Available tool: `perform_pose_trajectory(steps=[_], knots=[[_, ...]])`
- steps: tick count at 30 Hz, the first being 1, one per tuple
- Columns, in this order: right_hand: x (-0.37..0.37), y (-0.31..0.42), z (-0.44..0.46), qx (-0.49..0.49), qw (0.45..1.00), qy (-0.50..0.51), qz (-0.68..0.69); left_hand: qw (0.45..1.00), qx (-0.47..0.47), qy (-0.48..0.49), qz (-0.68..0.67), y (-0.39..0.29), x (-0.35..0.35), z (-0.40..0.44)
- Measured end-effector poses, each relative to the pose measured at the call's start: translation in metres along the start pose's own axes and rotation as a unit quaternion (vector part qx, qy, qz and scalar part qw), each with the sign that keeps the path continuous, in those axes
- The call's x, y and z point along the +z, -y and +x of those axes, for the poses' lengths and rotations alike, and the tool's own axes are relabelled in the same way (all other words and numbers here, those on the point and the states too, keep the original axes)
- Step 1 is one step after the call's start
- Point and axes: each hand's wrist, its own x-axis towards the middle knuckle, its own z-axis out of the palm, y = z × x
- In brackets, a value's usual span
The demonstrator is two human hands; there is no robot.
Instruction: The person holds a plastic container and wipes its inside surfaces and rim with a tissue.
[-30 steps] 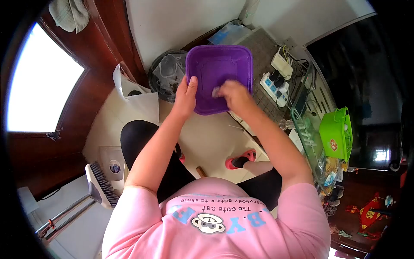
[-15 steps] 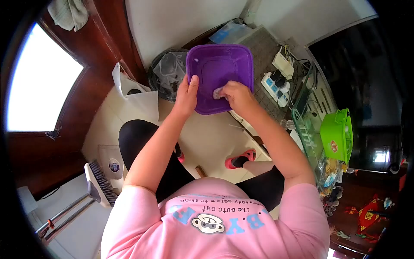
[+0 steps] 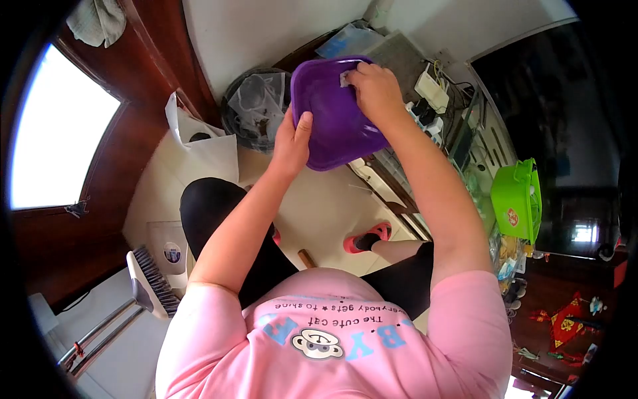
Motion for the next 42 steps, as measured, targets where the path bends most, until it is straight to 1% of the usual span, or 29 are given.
perform_pose_trajectory(steps=[2,3,8,9,11,14,16,18,20,22,24,25,27,28,30,31,33,34,36,38,40,41,42], knots=[[0.004,0.002,0.001,-0.020,0.999,-0.038,-0.001,1.000,0.014,-0.004,0.006,0.001,-0.003,0.000],[0.009,0.002,-0.002,-0.022,0.999,-0.037,0.001,1.000,0.013,-0.011,0.019,-0.004,-0.003,-0.001],[0.018,0.007,-0.016,0.003,1.000,0.006,0.011,0.997,0.039,-0.022,0.058,0.006,-0.002,-0.003],[0.019,0.009,-0.020,0.003,1.000,0.006,0.012,0.996,0.046,-0.037,0.071,0.000,-0.001,-0.003],[0.023,0.016,-0.029,-0.001,0.999,0.040,0.023,0.994,0.054,-0.052,0.085,-0.005,-0.003,-0.002],[0.035,0.028,-0.047,0.008,0.998,0.012,0.054,0.993,0.049,-0.067,0.080,-0.005,-0.007,0.000],[0.037,0.030,-0.050,0.018,0.998,0.020,0.053,0.988,0.087,-0.079,0.104,-0.001,-0.005,-0.002],[0.036,0.033,-0.050,0.048,0.992,-0.002,0.116,0.988,0.080,-0.090,0.099,0.000,-0.007,-0.003],[0.036,0.047,-0.050,0.060,0.989,0.005,0.136,0.988,0.073,-0.100,0.094,-0.001,-0.008,-0.004],[0.034,0.054,-0.051,0.069,0.985,0.012,0.154,0.986,0.103,-0.105,0.077,-0.001,-0.010,-0.002],[0.036,0.058,-0.053,0.133,0.964,-0.009,0.230,0.986,0.102,-0.107,0.082,0.000,-0.011,-0.003],[0.037,0.058,-0.054,0.133,0.964,-0.009,0.231,0.985,0.099,-0.108,0.087,0.000,-0.012,-0.004],[0.033,0.055,-0.058,0.118,0.947,0.034,0.297,0.987,0.086,-0.101,0.088,0.001,-0.015,-0.004],[0.029,0.052,-0.059,0.119,0.947,0.032,0.295,0.989,0.075,-0.094,0.088,0.002,-0.015,-0.003],[0.018,0.042,-0.053,0.108,0.931,-0.011,0.349,0.989,0.083,-0.095,0.074,0.003,-0.014,-0.002],[0.007,0.040,-0.047,0.106,0.931,-0.011,0.349,0.989,0.091,-0.099,0.059,0.002,-0.013,-0.001],[-0.012,0.035,-0.042,0.126,0.958,-0.033,0.255,0.989,0.097,-0.093,0.056,0.004,-0.011,-0.003],[-0.007,0.033,-0.044,0.128,0.958,-0.033,0.254,0.990,0.105,-0.083,0.054,0.004,-0.009,-0.003],[0.001,0.032,-0.046,0.043,0.993,-0.007,0.109,0.991,0.103,-0.074,0.043,0.004,-0.009,-0.003],[0.004,0.040,-0.047,0.041,0.993,0.008,0.110,0.991,0.102,-0.073,0.034,0.004,-0.010,-0.002],[0.013,0.047,-0.049,0.070,0.987,-0.007,0.147,0.990,0.108,-0.089,0.014,0.002,-0.009,-0.004],[0.018,0.051,-0.050,0.071,0.986,-0.005,0.149,0.990,0.106,-0.089,0.015,0.003,-0.010,-0.004],[0.023,0.054,-0.050,0.072,0.982,-0.026,0.170,0.990,0.105,-0.098,-0.001,0.005,-0.011,-0.002]])
